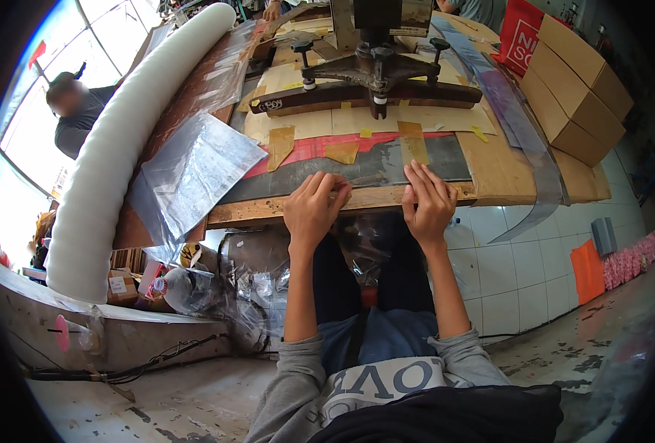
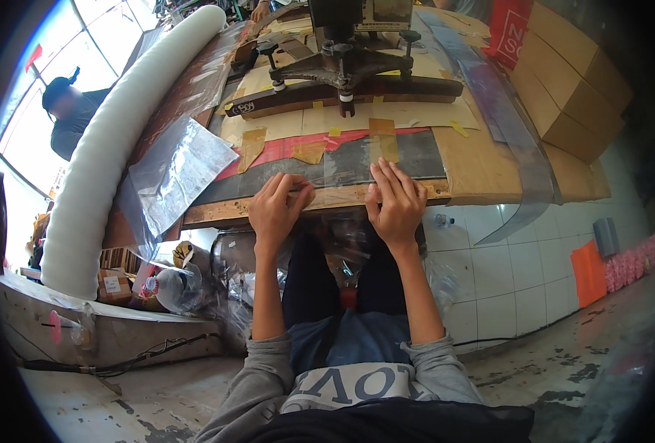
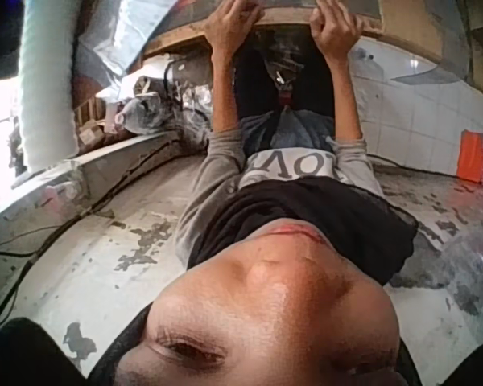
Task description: The person uses a ruler to align material on a cutting board and operates a die-cutting machine to cut plastic sheets.
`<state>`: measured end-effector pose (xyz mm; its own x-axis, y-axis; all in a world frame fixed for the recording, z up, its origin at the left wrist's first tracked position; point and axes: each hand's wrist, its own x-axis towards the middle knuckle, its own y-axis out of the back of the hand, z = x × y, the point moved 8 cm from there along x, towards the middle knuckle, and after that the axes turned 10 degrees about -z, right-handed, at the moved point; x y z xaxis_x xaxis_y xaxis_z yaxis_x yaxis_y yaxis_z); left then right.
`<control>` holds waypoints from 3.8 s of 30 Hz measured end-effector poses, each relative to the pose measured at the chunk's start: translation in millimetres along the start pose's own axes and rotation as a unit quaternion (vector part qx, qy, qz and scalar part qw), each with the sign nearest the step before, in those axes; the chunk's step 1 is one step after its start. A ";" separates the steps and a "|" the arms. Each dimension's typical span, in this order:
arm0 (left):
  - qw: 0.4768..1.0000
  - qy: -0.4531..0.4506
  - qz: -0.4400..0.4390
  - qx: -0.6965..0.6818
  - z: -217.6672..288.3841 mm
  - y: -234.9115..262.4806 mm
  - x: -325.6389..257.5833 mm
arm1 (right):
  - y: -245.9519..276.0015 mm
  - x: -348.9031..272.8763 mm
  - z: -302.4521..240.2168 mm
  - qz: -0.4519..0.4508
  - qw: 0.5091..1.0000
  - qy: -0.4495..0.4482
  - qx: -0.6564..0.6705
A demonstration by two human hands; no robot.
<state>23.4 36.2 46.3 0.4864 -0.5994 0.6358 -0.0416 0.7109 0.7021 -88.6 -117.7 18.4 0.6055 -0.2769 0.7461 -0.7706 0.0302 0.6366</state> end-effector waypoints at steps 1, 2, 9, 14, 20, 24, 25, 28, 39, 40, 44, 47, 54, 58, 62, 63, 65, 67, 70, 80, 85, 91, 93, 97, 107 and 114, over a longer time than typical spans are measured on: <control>1.000 0.001 -0.001 -0.001 -0.5 -0.2 -0.3 | 0.3 -0.1 -0.4 0.001 1.000 0.001 -0.001; 1.000 0.002 -0.003 -0.003 -0.8 -0.5 -0.6 | 0.6 -0.2 -0.6 0.001 1.000 0.002 -0.001; 1.000 -0.005 0.002 -0.004 -0.1 -0.9 -0.6 | 1.5 -0.3 -0.9 0.003 1.000 0.004 -0.001; 1.000 -0.005 0.001 0.005 -0.1 -0.2 0.1 | 1.6 0.5 -0.7 0.005 1.000 0.002 0.003; 1.000 0.010 -0.010 -0.005 -2.6 -2.1 0.1 | 0.6 0.3 -0.4 0.002 1.000 0.000 -0.003; 1.000 0.003 -0.009 -0.007 -2.3 -1.3 0.2 | 0.6 0.1 -1.0 -0.001 1.000 0.003 -0.005; 1.000 0.009 -0.013 -0.010 -3.6 -2.0 0.2 | 0.3 0.1 -1.0 -0.001 1.000 0.003 -0.005; 1.000 0.014 -0.020 -0.015 -5.1 -3.6 0.8 | -0.1 0.4 -0.6 -0.002 1.000 0.003 -0.008; 0.999 0.032 -0.016 -0.013 -8.4 -1.9 -0.8 | 8.7 3.5 -8.6 -0.096 0.994 0.044 0.017; 0.999 0.035 -0.021 -0.006 -8.2 -2.4 -1.5 | 7.7 2.2 -8.0 -0.103 0.994 0.037 0.013; 0.999 0.039 -0.032 0.011 -8.7 -5.1 0.3 | 4.7 3.7 2.4 -0.120 0.991 0.016 0.052; 1.000 0.021 0.017 -0.004 -9.6 -2.1 -2.7 | 5.6 4.0 3.9 -0.131 0.988 -0.010 0.078; 0.999 0.030 -0.022 -0.013 -10.6 -6.9 -2.0 | 10.9 9.2 8.6 -0.092 0.983 -0.055 0.152; 0.999 0.029 -0.008 -0.012 -11.5 -8.0 -2.4 | 9.1 10.6 22.3 -0.091 0.941 -0.169 0.277; 0.999 0.038 0.015 -0.031 -11.8 -0.8 0.2 | 13.0 19.9 26.8 -0.091 0.925 -0.198 0.312; 0.998 0.045 0.014 -0.041 -12.1 1.7 0.7 | 14.8 20.4 25.6 -0.088 0.916 -0.184 0.345; 0.997 0.056 0.008 -0.049 -14.1 -0.7 1.2 | 19.3 24.6 27.8 -0.079 0.909 -0.165 0.375; 0.996 0.068 0.004 -0.058 -16.4 -1.7 -1.3 | 19.4 20.3 24.5 -0.143 0.894 -0.171 0.388; 0.916 0.140 0.024 -0.375 -37.8 -4.4 -10.5 | 34.7 28.4 3.9 -0.189 0.922 -0.105 0.321; 0.962 -0.045 -0.183 -0.195 11.3 -4.6 11.3 | -2.1 73.0 18.7 -0.298 0.928 -0.051 0.218; 0.951 -0.067 -0.279 -0.115 30.4 -33.1 7.1 | -45.1 91.7 36.4 -0.295 0.941 0.033 0.160; 0.955 -0.065 -0.267 -0.117 29.6 -31.4 5.9 | -43.1 85.1 35.3 -0.311 0.935 -0.046 0.165; 0.954 -0.062 -0.269 -0.119 28.3 -32.4 4.4 | -51.0 80.5 40.2 -0.360 0.906 -0.101 0.197; 0.952 -0.077 -0.280 -0.096 28.1 -33.0 4.9 | -54.6 83.4 37.7 -0.374 0.914 -0.057 0.145; 0.954 -0.069 -0.276 -0.096 29.1 -32.3 4.0 | -62.0 79.6 36.3 -0.405 0.905 -0.047 0.120; 0.958 -0.059 -0.271 -0.080 27.2 -33.0 4.9 | -57.5 82.9 31.6 -0.366 0.923 -0.021 0.115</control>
<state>3.4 -0.2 35.0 0.2964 -0.9266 0.2313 0.3279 0.3262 0.8866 -0.4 -172.8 37.5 0.9763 -0.1797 0.1205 -0.1824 -0.3841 0.9051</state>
